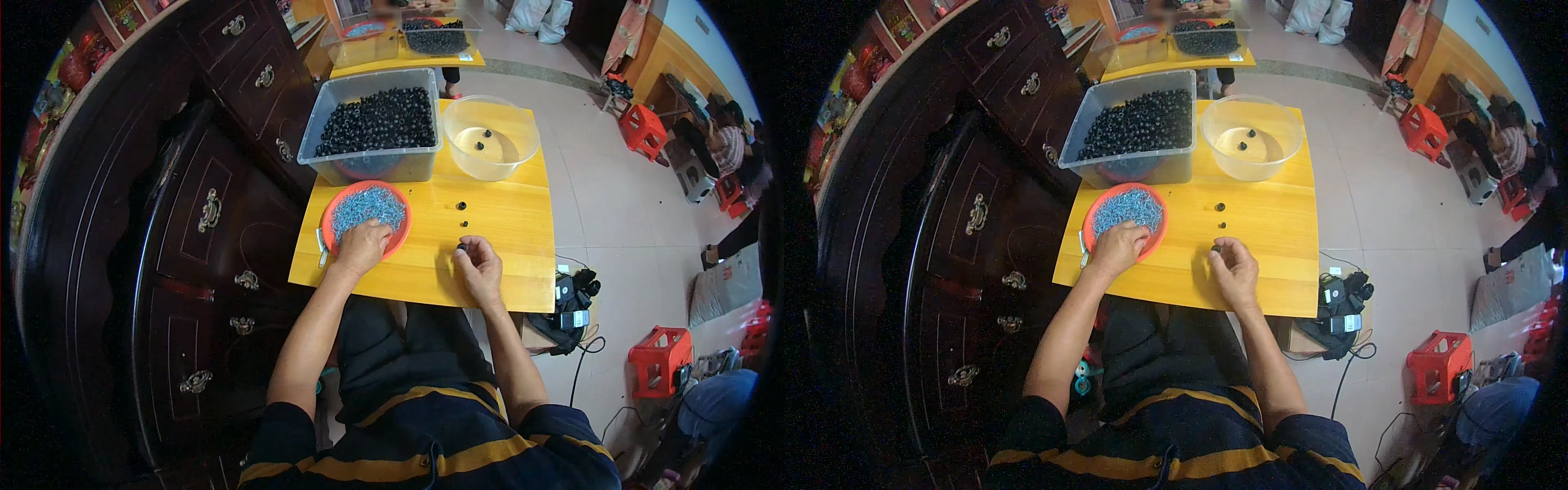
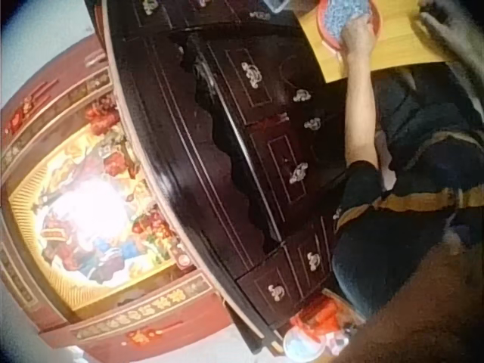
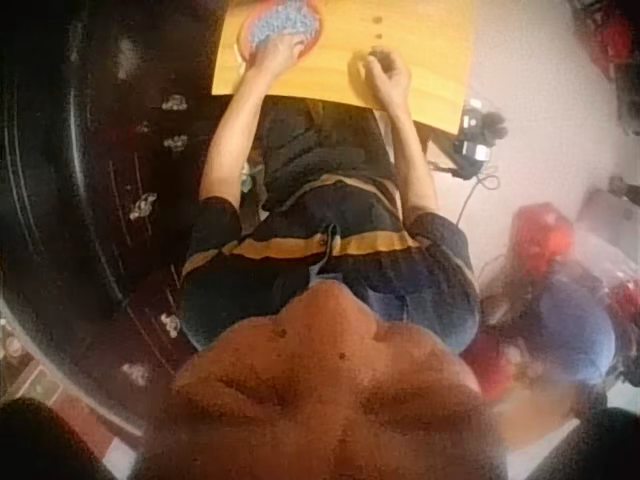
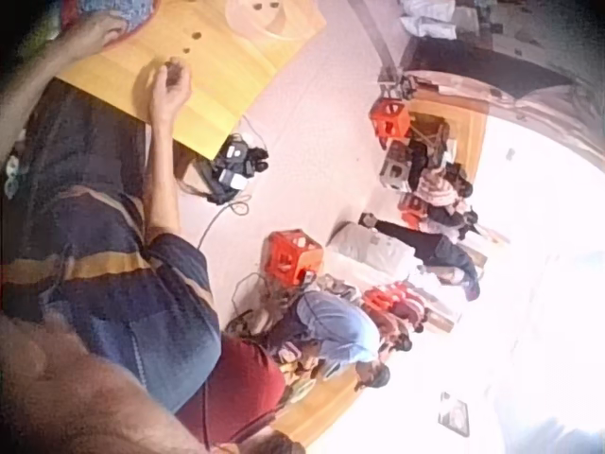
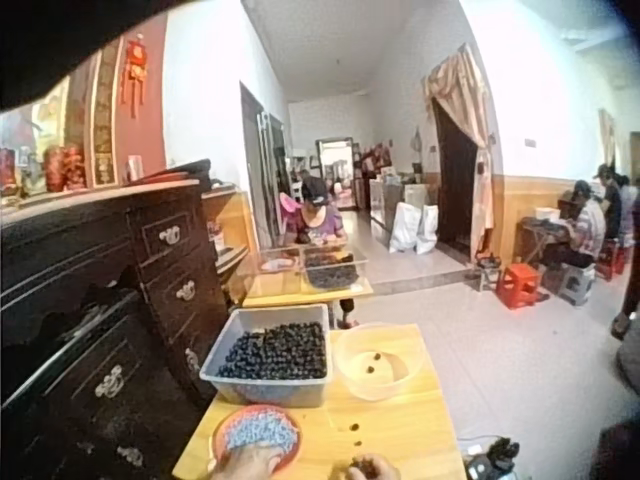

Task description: The person assembles small plastic components by joining parts together by hand and places the assembled pieces on the table.

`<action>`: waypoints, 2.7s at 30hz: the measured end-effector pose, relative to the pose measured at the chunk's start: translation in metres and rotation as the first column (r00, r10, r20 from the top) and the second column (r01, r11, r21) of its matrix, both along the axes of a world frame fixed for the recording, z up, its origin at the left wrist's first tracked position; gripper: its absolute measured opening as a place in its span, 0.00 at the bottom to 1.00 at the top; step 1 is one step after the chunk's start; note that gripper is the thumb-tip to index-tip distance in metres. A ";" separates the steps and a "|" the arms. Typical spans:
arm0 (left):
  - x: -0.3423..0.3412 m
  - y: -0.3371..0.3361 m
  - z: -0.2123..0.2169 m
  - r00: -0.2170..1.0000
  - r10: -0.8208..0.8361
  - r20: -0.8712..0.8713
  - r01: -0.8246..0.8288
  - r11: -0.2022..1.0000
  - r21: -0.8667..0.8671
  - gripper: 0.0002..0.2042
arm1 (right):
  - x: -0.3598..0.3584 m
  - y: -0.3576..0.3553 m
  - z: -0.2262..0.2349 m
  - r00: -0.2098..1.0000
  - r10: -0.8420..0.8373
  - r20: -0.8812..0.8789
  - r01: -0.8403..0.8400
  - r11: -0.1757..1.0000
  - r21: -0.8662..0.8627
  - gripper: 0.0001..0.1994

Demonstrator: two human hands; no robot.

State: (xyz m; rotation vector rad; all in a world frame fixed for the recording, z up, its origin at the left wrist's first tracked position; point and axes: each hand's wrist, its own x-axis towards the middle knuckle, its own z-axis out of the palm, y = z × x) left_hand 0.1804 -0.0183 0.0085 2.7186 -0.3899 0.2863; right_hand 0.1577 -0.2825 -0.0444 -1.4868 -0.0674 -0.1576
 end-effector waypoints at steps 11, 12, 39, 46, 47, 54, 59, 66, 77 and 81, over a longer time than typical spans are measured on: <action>0.003 0.011 -0.010 0.996 -0.092 -0.014 0.093 0.982 0.164 0.08 | -0.005 0.006 -0.001 0.979 -0.070 0.190 0.131 0.935 -0.329 0.11; 0.003 0.012 -0.009 0.995 -0.095 -0.025 0.098 0.981 0.170 0.09 | -0.006 0.006 0.001 0.981 -0.063 0.183 0.124 0.930 -0.345 0.11; -0.059 -0.045 -0.009 0.977 -0.118 -0.177 -0.095 0.505 -0.858 0.03 | -0.003 0.003 0.010 0.985 0.167 -0.033 -0.141 0.912 0.386 0.08; -0.060 -0.068 -0.007 0.962 -0.117 -0.248 -0.196 0.340 -0.920 0.05 | -0.009 0.011 0.006 0.924 0.349 -0.159 -0.224 0.828 0.514 0.09; -0.059 -0.072 -0.005 0.960 -0.119 -0.254 -0.200 0.343 -0.918 0.05 | -0.008 0.011 0.001 0.939 0.315 -0.137 -0.219 0.855 0.470 0.09; -0.049 -0.081 -0.016 0.977 -0.100 -0.188 -0.123 0.455 -0.882 0.05 | -0.008 0.007 0.004 0.926 0.349 -0.141 -0.234 0.827 0.511 0.09; -0.046 -0.087 -0.014 0.988 -0.065 -0.139 -0.071 0.607 -0.792 0.05 | -0.008 0.002 0.005 0.910 0.384 -0.155 -0.254 0.814 0.522 0.09; -0.043 -0.091 -0.010 0.986 -0.063 -0.152 -0.089 0.574 -0.814 0.05 | -0.009 0.003 0.009 0.901 0.403 -0.161 -0.270 0.810 0.520 0.10; -0.039 -0.095 -0.009 0.987 -0.101 -0.125 -0.052 0.536 -0.843 0.04 | -0.007 -0.001 0.002 0.869 0.484 -0.100 -0.357 0.755 0.550 0.10; -0.042 -0.096 -0.006 0.987 -0.084 -0.136 -0.065 0.566 -0.822 0.03 | -0.007 -0.001 0.003 0.872 0.475 -0.117 -0.338 0.759 0.556 0.08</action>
